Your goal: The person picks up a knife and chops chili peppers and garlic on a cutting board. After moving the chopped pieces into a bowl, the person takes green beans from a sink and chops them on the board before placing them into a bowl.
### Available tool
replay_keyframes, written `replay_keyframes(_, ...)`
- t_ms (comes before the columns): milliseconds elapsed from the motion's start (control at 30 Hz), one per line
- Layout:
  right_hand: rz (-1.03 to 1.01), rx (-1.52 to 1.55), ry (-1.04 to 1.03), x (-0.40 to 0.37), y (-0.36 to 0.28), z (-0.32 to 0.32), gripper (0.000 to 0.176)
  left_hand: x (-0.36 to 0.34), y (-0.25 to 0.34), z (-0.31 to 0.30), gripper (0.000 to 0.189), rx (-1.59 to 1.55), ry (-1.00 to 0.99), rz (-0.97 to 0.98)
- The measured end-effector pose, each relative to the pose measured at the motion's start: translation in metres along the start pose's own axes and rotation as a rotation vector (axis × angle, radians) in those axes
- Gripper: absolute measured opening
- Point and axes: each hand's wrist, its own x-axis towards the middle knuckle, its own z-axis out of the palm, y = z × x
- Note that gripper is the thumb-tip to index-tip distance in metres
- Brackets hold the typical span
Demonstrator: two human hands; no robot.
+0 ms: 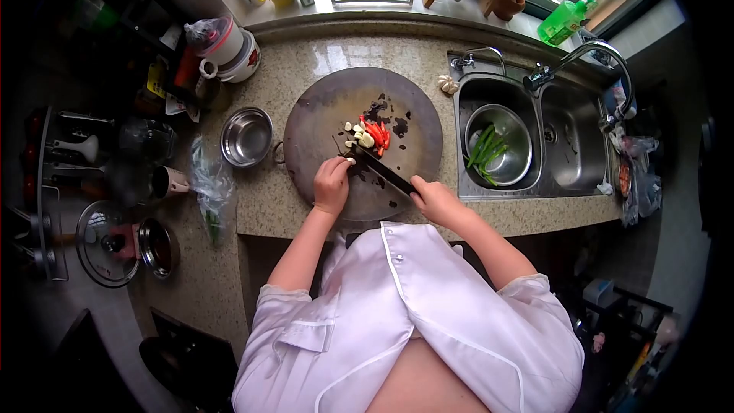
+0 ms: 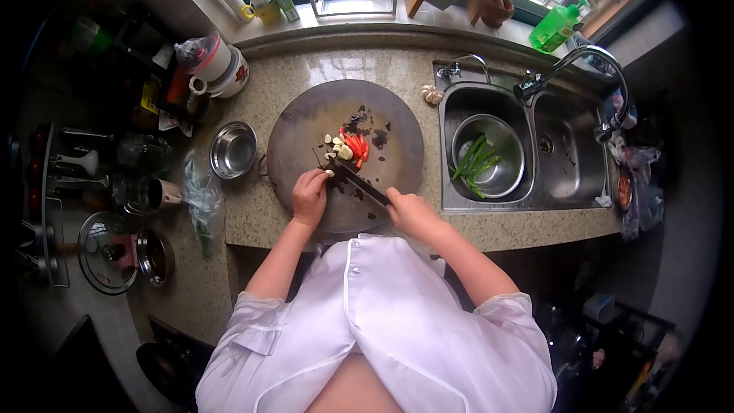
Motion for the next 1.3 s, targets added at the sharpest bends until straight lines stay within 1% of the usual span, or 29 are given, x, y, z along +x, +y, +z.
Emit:
replay_keyframes(133, -0.030, -0.021, 0.019, 0.001, 0.002, 0.003, 0.017, -0.003, -0.003, 0.002, 0.022, -0.009, -0.013, -0.019)
replay_keyframes(233, -0.042, -0.017, 0.024, 0.000, -0.001, -0.001, 0.017, -0.001, -0.007, 0.004, 0.021, -0.019, 0.000, 0.013)
replay_keyframes(300, -0.053, -0.013, 0.022, 0.001, 0.001, -0.001, 0.017, -0.001, -0.007, 0.004, 0.015, -0.015, 0.010, 0.028)
replay_keyframes(333, -0.065, -0.008, 0.019, 0.001, 0.003, -0.001, 0.017, 0.000, -0.007, 0.005, 0.015, -0.018, 0.009, 0.029)
replay_keyframes(533, -0.044, -0.035, 0.019, 0.003, 0.004, 0.000, 0.017, 0.005, 0.001, 0.001, 0.014, -0.024, -0.012, -0.040)
replay_keyframes(767, -0.078, -0.032, 0.016, 0.003, 0.000, -0.005, 0.016, 0.004, -0.006, 0.003, 0.014, -0.017, 0.001, 0.029)
replay_keyframes(933, -0.087, -0.078, -0.054, 0.005, -0.006, -0.015, 0.016, 0.004, -0.007, 0.005, 0.015, 0.005, 0.015, 0.041)
replay_keyframes(1133, -0.132, -0.090, -0.062, 0.010, -0.002, -0.020, 0.015, 0.004, -0.008, 0.006, 0.015, 0.005, 0.010, 0.035)
replay_keyframes(1300, -0.104, -0.141, -0.109, 0.010, -0.013, -0.028, 0.014, 0.002, -0.009, 0.007, 0.014, 0.015, 0.013, 0.031)
